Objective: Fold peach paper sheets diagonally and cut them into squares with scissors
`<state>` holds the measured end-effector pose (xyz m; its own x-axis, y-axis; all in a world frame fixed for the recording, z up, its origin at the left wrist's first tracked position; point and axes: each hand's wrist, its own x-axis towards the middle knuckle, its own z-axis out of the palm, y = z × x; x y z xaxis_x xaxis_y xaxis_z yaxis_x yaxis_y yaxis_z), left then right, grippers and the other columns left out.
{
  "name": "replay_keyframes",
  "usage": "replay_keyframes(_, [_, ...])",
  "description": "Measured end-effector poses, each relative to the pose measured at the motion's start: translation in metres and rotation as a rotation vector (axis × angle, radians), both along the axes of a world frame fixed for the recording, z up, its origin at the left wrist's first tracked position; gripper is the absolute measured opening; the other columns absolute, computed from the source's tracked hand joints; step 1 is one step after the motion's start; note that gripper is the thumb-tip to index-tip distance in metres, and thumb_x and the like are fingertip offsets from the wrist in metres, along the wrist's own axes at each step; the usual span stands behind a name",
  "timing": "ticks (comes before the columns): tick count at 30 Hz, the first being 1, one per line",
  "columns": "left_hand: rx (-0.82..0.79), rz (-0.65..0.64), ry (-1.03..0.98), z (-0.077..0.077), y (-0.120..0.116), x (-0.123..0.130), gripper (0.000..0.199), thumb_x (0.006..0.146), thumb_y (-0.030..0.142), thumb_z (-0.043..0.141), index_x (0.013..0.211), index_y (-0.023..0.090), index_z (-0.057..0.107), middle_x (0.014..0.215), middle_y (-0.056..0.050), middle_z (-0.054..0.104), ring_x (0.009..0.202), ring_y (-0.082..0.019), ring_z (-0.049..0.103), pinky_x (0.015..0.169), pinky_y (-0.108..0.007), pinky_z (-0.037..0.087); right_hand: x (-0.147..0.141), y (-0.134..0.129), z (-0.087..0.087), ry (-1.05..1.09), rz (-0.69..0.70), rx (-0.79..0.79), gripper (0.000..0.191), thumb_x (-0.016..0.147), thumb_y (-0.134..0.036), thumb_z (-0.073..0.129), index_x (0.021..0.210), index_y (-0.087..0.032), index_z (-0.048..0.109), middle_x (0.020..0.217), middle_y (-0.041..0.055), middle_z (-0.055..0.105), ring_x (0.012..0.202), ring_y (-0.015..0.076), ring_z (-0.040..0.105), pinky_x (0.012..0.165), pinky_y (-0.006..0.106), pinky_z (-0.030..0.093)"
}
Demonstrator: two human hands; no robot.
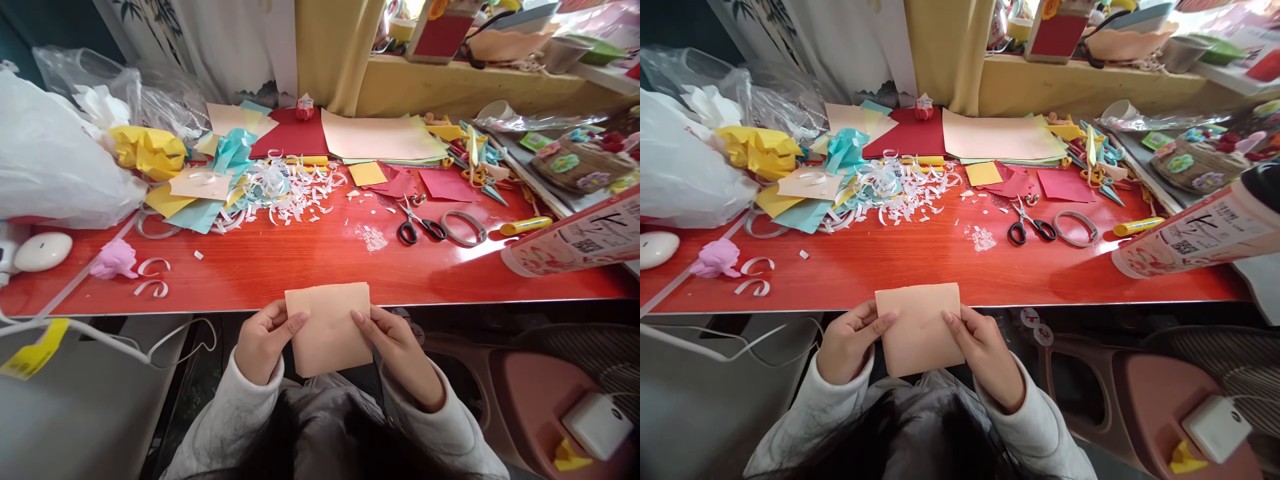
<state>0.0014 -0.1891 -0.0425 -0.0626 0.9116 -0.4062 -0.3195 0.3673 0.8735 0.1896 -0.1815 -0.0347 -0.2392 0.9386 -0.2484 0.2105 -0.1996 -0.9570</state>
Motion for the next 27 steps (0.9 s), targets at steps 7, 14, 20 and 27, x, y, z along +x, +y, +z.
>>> replay_keyframes(7, [-0.007,0.035,0.004,0.003,0.0,0.005,0.031,0.06,0.035,0.075,0.08,0.012,0.068,0.075,-0.006,0.071,0.076,-0.019,0.065,0.071,-0.027,0.048,0.0,-0.003,-0.001,-0.066,0.001,0.005,0.038,0.084,-0.049,0.046,0.073,-0.014,0.057,0.062,0.0007,0.053,0.056,0.011,0.045,0.049,0.022,0.035])
replay_keyframes(14, [0.1,-0.033,0.41,0.009,-0.003,-0.003,0.032,0.07,0.045,0.063,0.065,0.014,0.067,0.064,-0.001,0.066,0.06,-0.012,0.055,0.057,-0.022,0.041,0.01,0.002,0.011,-0.216,0.134,0.111,0.035,0.086,-0.046,0.045,0.077,-0.015,0.059,0.064,0.0012,0.061,0.058,0.0128,0.055,0.05,0.021,0.042])
replay_keyframes(20, [0.307,-0.284,0.769,0.019,-0.017,0.009,0.021,0.08,0.034,0.055,0.071,0.02,0.068,0.058,0.004,0.066,0.05,-0.008,0.056,0.049,-0.017,0.039,0.014,0.002,0.028,-0.401,0.139,0.506,0.032,0.077,-0.04,0.062,0.102,-0.021,0.057,0.095,0.0051,0.069,0.087,0.0191,0.065,0.076,0.028,0.051])
replay_keyframes(27, [0.706,-0.314,1.034,0.012,-0.032,0.027,0.032,0.088,0.024,0.041,0.065,0.016,0.061,0.051,0.003,0.063,0.042,-0.008,0.058,0.042,-0.016,0.04,-0.014,-0.01,0.023,-0.446,0.241,0.953,0.015,0.087,-0.018,0.049,0.075,-0.017,0.057,0.07,0.0018,0.066,0.072,0.0144,0.063,0.077,0.03,0.049])
